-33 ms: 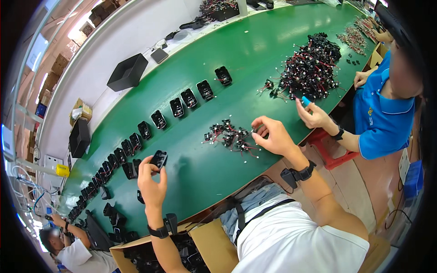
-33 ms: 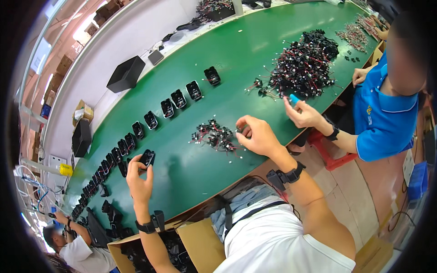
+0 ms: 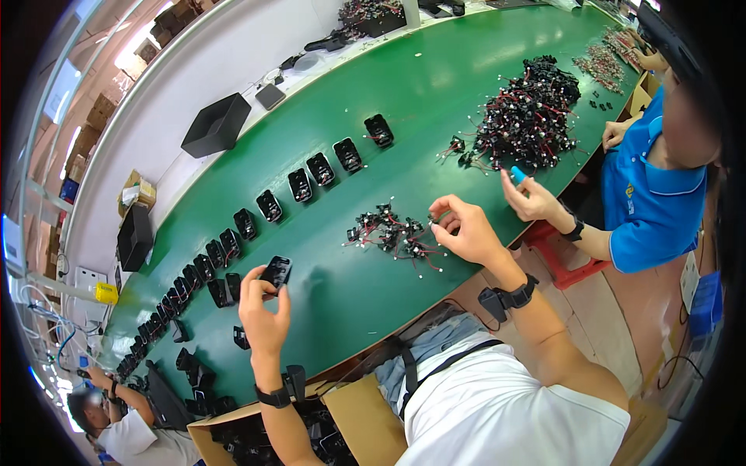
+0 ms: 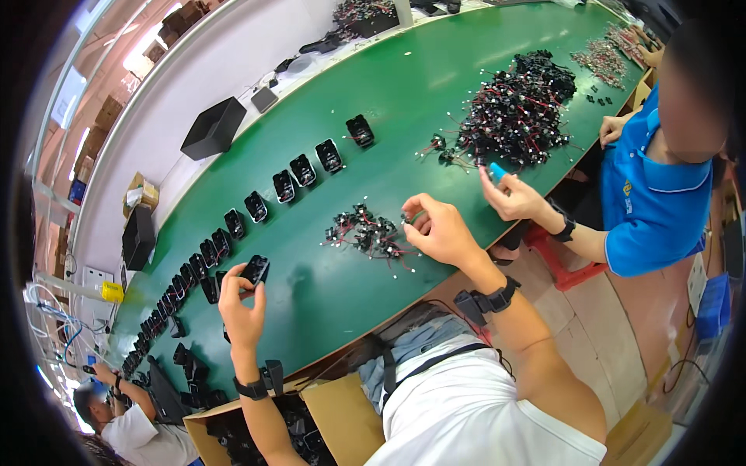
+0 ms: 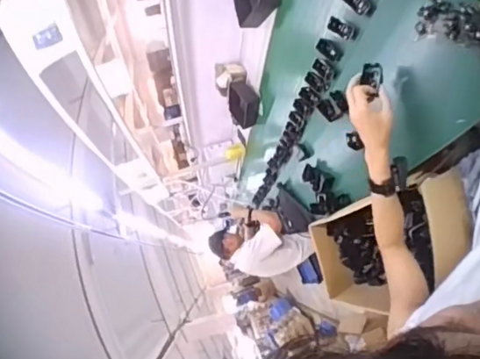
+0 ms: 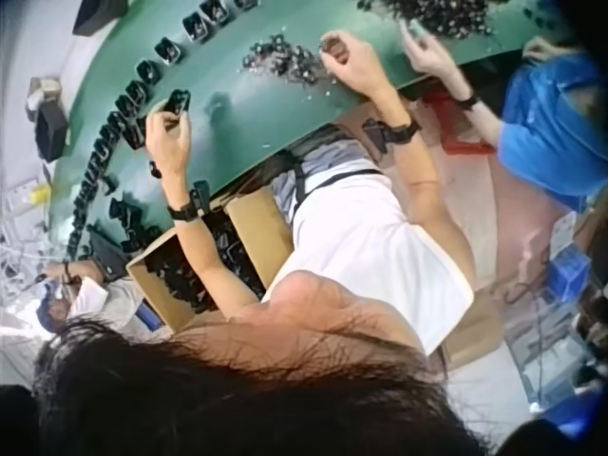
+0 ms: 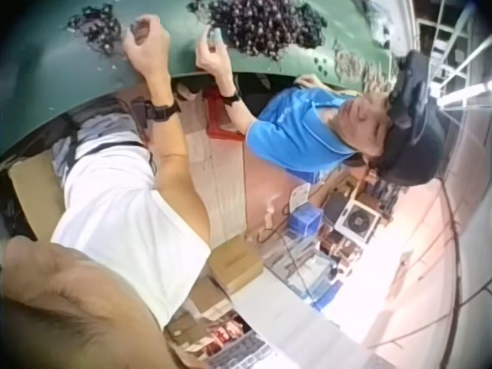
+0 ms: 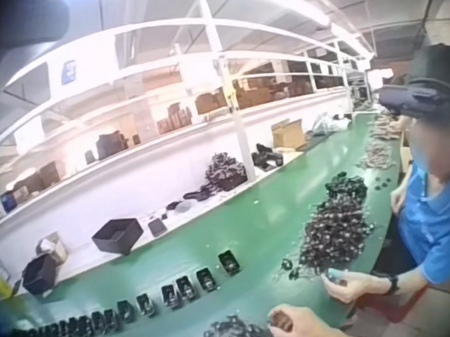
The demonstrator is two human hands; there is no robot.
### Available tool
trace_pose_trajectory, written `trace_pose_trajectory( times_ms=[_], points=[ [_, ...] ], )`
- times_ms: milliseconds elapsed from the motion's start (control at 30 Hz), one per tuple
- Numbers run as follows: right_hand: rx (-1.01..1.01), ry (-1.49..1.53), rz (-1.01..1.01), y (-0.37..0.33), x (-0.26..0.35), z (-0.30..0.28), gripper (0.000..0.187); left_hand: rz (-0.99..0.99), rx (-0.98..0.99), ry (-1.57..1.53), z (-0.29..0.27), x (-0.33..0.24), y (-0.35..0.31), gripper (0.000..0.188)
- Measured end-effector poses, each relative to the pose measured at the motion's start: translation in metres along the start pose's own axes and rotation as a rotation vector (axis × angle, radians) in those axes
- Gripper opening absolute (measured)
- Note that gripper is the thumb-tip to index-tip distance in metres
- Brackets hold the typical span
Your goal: Assembling plastic housings for electronic devices on a production line by inserting small components.
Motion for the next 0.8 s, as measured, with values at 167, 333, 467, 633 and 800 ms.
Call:
trace_pose_trajectory(
  times_ms=[167, 333, 467, 633, 800],
  points=[
    [-0.065, 0.703, 0.126, 0.001, -0.018, -0.002, 0.031, 0.079, 0.056, -0.156, 0.034, -0.039, 0.004, 0.016],
    [-0.104, 1.039, 0.249, 0.003, -0.018, 0.000, 0.030, 0.096, 0.139, -0.283, 0.070, -0.067, 0.003, 0.018],
    [-0.072, 1.160, 0.256, 0.003, -0.015, 0.009, 0.026, 0.102, 0.182, -0.330, 0.095, -0.082, 0.003, 0.019],
    [0.035, 1.396, 0.279, 0.000, -0.018, 0.023, 0.020, 0.160, 0.241, -0.292, 0.107, -0.101, 0.002, 0.019],
    [0.126, 1.530, 0.309, -0.002, -0.010, 0.032, 0.017, 0.158, 0.237, -0.267, 0.106, -0.106, 0.003, 0.019]
  ],
)
Point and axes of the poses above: each hand's wrist, its own y-axis towards the middle knuckle, its own z-axis out of the palm, x = y × z, the point moved 9 cm from there along y, towards the middle knuckle, and after that the axes turned 1 degree about -x, right-handed, at the moved point
